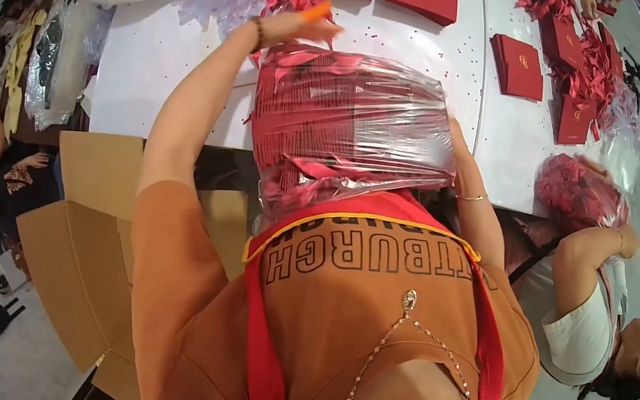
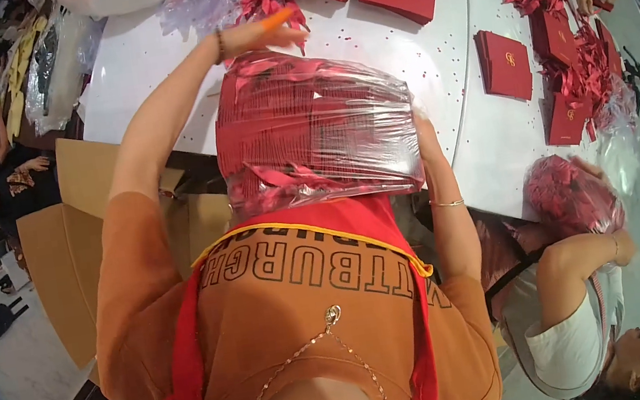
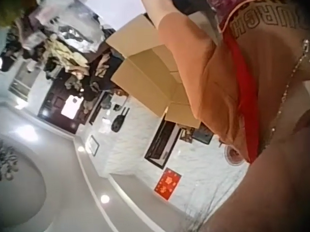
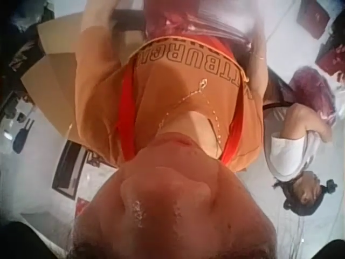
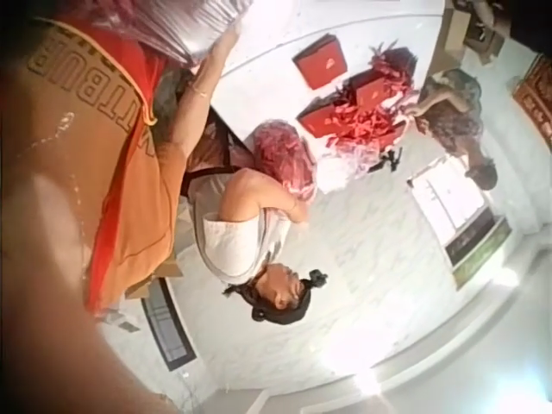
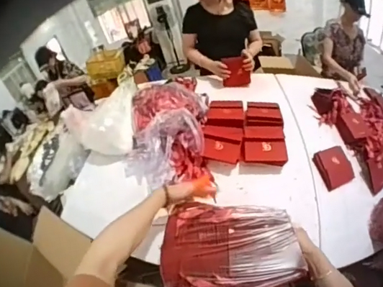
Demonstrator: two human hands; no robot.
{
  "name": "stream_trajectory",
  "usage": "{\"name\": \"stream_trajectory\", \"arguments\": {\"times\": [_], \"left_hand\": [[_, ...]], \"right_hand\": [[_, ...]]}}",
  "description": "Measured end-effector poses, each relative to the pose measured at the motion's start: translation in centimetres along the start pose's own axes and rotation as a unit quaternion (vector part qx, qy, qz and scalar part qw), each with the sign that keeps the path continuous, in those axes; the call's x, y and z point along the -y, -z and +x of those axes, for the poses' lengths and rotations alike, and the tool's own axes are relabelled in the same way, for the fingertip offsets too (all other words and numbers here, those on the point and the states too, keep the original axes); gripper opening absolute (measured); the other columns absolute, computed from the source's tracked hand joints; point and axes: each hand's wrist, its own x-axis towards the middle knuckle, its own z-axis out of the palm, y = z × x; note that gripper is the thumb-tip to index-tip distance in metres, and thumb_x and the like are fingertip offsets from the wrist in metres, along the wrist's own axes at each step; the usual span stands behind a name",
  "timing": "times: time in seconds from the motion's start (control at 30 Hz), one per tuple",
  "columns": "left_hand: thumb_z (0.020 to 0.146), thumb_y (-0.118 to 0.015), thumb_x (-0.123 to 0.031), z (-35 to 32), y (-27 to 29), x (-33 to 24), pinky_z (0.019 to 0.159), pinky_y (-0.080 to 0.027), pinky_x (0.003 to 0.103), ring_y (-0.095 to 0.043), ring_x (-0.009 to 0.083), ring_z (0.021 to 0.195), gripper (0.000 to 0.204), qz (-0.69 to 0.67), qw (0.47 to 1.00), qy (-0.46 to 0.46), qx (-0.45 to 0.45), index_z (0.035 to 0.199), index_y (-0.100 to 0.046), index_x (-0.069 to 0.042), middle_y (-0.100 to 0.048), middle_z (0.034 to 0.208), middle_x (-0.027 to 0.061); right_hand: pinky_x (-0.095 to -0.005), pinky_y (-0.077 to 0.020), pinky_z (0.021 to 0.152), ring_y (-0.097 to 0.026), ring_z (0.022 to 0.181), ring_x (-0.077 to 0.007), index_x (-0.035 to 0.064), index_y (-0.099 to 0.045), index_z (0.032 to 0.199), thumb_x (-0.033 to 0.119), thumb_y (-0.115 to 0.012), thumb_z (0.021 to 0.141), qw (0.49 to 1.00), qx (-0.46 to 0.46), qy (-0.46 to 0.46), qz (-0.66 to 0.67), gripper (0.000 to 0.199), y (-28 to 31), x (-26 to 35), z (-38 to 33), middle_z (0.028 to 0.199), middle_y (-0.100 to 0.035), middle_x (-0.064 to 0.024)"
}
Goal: Packing red cards with ribbons into plastic bags and organizing them into stacks.
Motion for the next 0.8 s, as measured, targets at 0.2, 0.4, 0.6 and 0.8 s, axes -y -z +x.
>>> {"name": "stream_trajectory", "arguments": {"times": [0.2,0.4,0.6,0.8], "left_hand": [[0.082,-0.027,-0.066,2.0,-1.6,-0.5,0.102,-0.021,0.028,-0.032,0.0168,0.124,0.075,0.095,0.988,0.056,0.112,0.133,-0.034,-0.013,-0.034,0.136,0.009],[0.08,-0.032,-0.068,0.0,-4.5,1.0,0.101,-0.027,0.037,-0.031,0.0214,0.125,0.076,-0.02,0.972,0.123,0.201,0.131,-0.039,-0.012,-0.036,0.135,0.0102],[0.082,-0.025,-0.068,-1.6,-5.5,-0.3,0.101,-0.027,0.035,-0.035,0.0255,0.123,0.074,0.131,0.968,0.107,0.184,0.128,-0.043,-0.013,-0.037,0.134,0.0115],[0.086,-0.023,-0.06,-0.8,-1.5,1.7,0.104,-0.027,0.032,-0.039,0.0221,0.121,0.068,-0.107,0.99,-0.071,0.06,0.132,-0.036,-0.012,-0.036,0.134,0.0112]], "right_hand": [[-0.0258,-0.0466,0.068,-0.058,0.078,-0.0134,-0.0001,-0.055,0.109,0.034,-0.04,0.09,0.99,-0.049,-0.022,-0.128,0.041,4.9,-1.5,2.8,0.096,-0.06,-0.0062],[-0.0248,-0.0448,0.069,-0.053,0.077,-0.0107,0.0003,-0.056,0.107,0.037,-0.041,0.09,0.995,-0.044,-0.051,-0.074,0.043,2.4,-0.3,0.7,0.091,-0.059,-0.0052],[-0.0251,-0.0442,0.068,-0.051,0.077,-0.0105,-0.0018,-0.054,0.109,0.031,-0.038,0.093,0.982,-0.044,0.052,-0.175,0.039,1.4,-1.6,-0.2,0.091,-0.057,-0.004],[-0.0223,-0.0431,0.062,-0.05,0.07,-0.0073,-0.0002,-0.056,0.102,0.034,-0.04,0.093,0.98,-0.089,0.067,-0.167,0.039,-0.5,-0.3,-0.1,0.08,-0.056,-0.0013]]}}
